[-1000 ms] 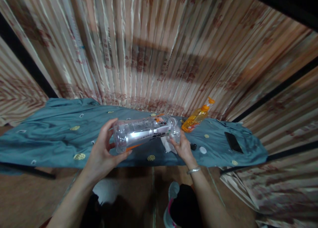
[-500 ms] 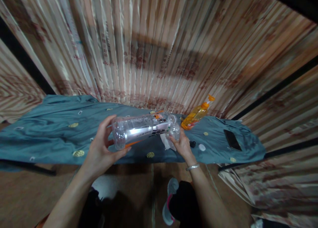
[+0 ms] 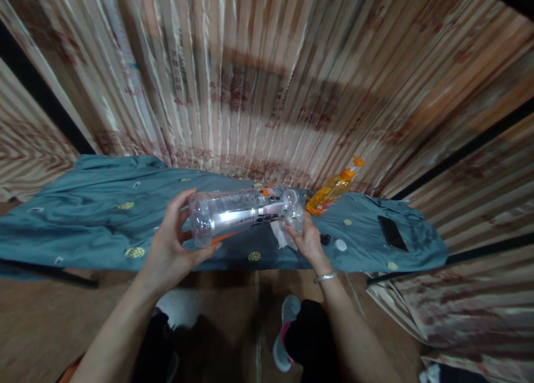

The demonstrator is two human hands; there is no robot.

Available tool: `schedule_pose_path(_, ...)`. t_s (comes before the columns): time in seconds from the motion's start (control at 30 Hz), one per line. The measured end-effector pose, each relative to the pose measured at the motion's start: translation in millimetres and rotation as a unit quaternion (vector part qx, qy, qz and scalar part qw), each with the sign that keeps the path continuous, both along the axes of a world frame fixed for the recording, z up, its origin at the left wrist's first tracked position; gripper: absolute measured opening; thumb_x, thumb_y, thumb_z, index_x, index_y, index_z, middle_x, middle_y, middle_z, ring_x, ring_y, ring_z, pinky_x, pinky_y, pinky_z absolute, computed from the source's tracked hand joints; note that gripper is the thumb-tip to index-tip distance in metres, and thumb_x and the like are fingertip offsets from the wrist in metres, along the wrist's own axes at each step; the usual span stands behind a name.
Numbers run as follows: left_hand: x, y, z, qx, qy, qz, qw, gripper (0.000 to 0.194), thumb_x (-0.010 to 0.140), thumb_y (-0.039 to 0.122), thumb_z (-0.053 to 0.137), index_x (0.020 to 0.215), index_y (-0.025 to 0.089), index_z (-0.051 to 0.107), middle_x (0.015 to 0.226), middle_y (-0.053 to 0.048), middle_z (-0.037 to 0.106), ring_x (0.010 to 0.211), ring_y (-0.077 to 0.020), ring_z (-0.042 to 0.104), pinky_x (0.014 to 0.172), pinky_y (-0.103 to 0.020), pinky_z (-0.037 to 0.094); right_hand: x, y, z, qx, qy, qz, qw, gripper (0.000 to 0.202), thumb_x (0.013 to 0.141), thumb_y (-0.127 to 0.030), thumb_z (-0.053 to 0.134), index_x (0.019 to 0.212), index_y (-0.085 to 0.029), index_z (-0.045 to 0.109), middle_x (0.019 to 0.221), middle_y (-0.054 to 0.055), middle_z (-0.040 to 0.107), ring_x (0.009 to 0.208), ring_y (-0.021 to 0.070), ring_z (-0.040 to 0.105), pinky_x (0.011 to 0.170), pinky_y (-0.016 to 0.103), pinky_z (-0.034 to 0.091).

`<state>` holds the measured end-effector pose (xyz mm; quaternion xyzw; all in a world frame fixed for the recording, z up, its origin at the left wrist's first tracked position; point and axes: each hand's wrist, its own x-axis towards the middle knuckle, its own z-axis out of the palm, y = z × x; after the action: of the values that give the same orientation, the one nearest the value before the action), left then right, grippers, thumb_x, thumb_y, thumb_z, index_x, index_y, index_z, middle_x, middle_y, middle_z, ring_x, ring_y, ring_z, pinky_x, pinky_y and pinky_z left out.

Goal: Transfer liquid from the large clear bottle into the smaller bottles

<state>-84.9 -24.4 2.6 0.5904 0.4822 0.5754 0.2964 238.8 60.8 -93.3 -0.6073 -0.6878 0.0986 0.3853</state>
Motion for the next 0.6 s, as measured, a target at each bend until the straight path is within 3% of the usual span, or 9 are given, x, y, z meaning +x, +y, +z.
schedule_pose_path(0.23,-0.2,-1.5,2.8,-0.012,0.007,0.004,1.000,0.097,0.059,0.030,0.089,0.143,0.023,0.040,0.148,-0.016,0.050,0.126,-0.0349,0.060,0.081,-0.037,0.066,0.1,0.4,-0.5,0.001,-0.003,-0.003,1.000,0.062,0.082,-0.042,0.066,0.137,-0.017,0.051,0.122,0.014,0.072,0.108,0.0314,0.070,0.093,0.045,0.057)
schedule_pose_path(0.6,0.1,-0.7,0.7,0.005,0.021,-0.005,1.000,0.096,0.061,0.036,0.089,0.143,0.027,0.038,0.145,-0.013,0.053,0.127,-0.0334,0.060,0.080,-0.036,0.065,0.2,-0.2,1.2,0.010,-0.007,0.006,1.000,0.059,0.084,-0.043,0.065,0.136,-0.017,0.053,0.123,0.015,0.071,0.110,0.0306,0.070,0.094,0.043,0.056)
